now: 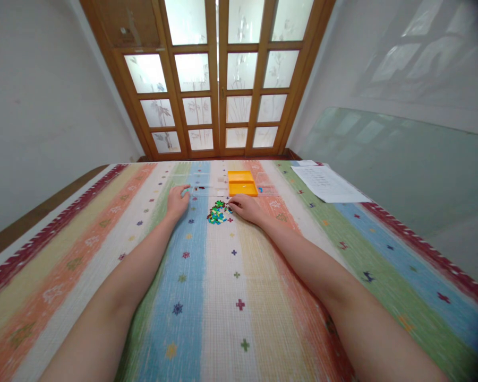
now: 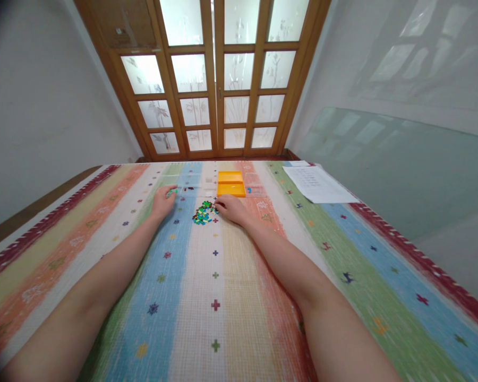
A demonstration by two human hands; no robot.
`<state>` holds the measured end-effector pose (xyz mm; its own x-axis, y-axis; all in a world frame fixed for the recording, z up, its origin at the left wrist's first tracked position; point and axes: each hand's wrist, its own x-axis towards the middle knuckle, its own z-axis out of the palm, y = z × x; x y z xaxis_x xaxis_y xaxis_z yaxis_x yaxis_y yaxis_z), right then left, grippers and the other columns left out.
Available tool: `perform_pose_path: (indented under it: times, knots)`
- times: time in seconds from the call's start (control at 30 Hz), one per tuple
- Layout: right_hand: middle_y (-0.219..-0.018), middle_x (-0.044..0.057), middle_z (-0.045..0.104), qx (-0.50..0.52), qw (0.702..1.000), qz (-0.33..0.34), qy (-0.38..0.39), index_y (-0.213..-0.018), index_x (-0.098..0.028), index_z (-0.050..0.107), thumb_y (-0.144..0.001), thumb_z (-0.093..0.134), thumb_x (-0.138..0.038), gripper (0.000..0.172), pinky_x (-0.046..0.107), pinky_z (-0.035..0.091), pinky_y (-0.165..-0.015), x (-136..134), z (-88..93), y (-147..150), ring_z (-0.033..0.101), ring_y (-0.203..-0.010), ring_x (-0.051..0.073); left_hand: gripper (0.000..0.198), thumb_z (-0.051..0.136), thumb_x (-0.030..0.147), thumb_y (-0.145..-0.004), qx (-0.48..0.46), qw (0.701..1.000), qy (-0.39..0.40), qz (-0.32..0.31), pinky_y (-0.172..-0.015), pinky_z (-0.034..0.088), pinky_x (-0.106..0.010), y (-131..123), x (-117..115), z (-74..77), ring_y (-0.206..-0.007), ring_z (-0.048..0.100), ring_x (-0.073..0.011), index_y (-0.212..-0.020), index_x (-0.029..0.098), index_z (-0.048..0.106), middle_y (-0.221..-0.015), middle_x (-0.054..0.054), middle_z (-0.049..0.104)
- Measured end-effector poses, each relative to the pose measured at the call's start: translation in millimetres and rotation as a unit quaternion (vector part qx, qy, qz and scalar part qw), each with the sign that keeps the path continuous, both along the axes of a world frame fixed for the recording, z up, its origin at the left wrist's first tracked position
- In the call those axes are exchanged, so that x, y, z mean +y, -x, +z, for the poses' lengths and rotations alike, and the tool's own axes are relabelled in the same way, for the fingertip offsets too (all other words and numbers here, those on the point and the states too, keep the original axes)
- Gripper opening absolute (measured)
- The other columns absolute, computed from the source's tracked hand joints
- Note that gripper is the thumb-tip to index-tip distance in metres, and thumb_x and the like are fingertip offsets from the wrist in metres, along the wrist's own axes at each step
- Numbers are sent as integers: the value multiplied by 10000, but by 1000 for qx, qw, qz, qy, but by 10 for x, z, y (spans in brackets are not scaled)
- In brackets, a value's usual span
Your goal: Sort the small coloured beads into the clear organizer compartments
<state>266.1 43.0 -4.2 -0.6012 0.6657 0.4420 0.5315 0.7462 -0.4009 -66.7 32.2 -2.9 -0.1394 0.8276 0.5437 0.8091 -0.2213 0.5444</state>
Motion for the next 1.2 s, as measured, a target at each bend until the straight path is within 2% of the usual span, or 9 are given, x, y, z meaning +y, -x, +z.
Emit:
perform_pose_path:
  times: [0.13, 0.23, 0.33, 0.5, 0.77, 0.97, 1.07, 1.2]
  knots:
    - [-1015, 68, 747, -7, 1000, -2, 6, -1011, -193, 769, -1036, 603, -268, 184, 287, 434, -814, 3, -6, -1, 644, -936, 209, 422, 537, 236, -905, 11, 999, 9, 45, -1215, 402, -507, 141, 78, -79, -1315, 592, -303, -1285, 162, 706, -1312, -135, 711]
    - [-1004, 69, 740, -2, 1000, -1, 5, -1000, -184, 763, -1023, 596, -242, 178, 288, 435, -818, -10, 10, -4, 638, -933, 209, 478, 565, 252, -892, 28, 998, 22, 49, -1250, 357, -522, 154, 100, -127, -1403, 527, -312, -1351, 159, 663, -1439, -151, 636]
    - [-983, 62, 723, 5, 1000, 16, 15, -985, -176, 751, -962, 615, -170, 138, 285, 440, -824, -50, 55, -5, 625, -921, 203, 464, 583, 261, -889, 50, 998, 18, 40, -1251, 361, -519, 115, 89, -147, -1424, 505, -312, -1337, 181, 671, -1483, -142, 596]
    - [-1036, 61, 670, -14, 997, 78, 16, -996, -189, 735, -873, 690, -141, 140, 299, 453, -894, -140, 131, 17, 594, -1006, 218, 367, 571, 275, -910, 74, 997, -6, -6, -1218, 397, -534, 15, 33, -127, -1360, 545, -308, -1236, 189, 716, -1403, -137, 634]
    - [-1091, 74, 645, -47, 996, 74, 1, -1055, -215, 746, -957, 714, -247, 107, 324, 450, -934, -146, 124, 32, 588, -1060, 231, 321, 587, 241, -903, 94, 994, -14, -63, -1194, 421, -546, -164, -63, -65, -1318, 562, -302, -1185, 220, 738, -1367, -112, 655]
    - [-1057, 72, 655, -29, 997, 75, -12, -997, -208, 744, -969, 685, -212, 66, 317, 449, -910, -132, 73, 60, 595, -1029, 222, 271, 581, 233, -927, 120, 984, 1, -131, -1192, 428, -529, -250, -100, -49, -1314, 570, -283, -1142, 223, 747, -1357, -99, 671]
    - [-1017, 66, 680, 5, 999, 53, 3, -966, -195, 731, -978, 669, -241, 78, 310, 452, -881, -129, 77, 64, 606, -994, 214, 275, 570, 255, -956, 141, 973, 6, -184, -1188, 432, -515, -305, -137, -28, -1306, 577, -272, -1165, 213, 743, -1347, -100, 676]
    - [-910, 42, 716, 100, 992, -40, 70, -942, -188, 692, -973, 626, -282, 119, 288, 452, -752, -74, 84, 28, 618, -811, 183, 284, 549, 249, -973, 155, 957, 22, -244, -1171, 449, -501, -398, -204, 29, -1274, 598, -260, -1177, 230, 746, -1274, -87, 705]
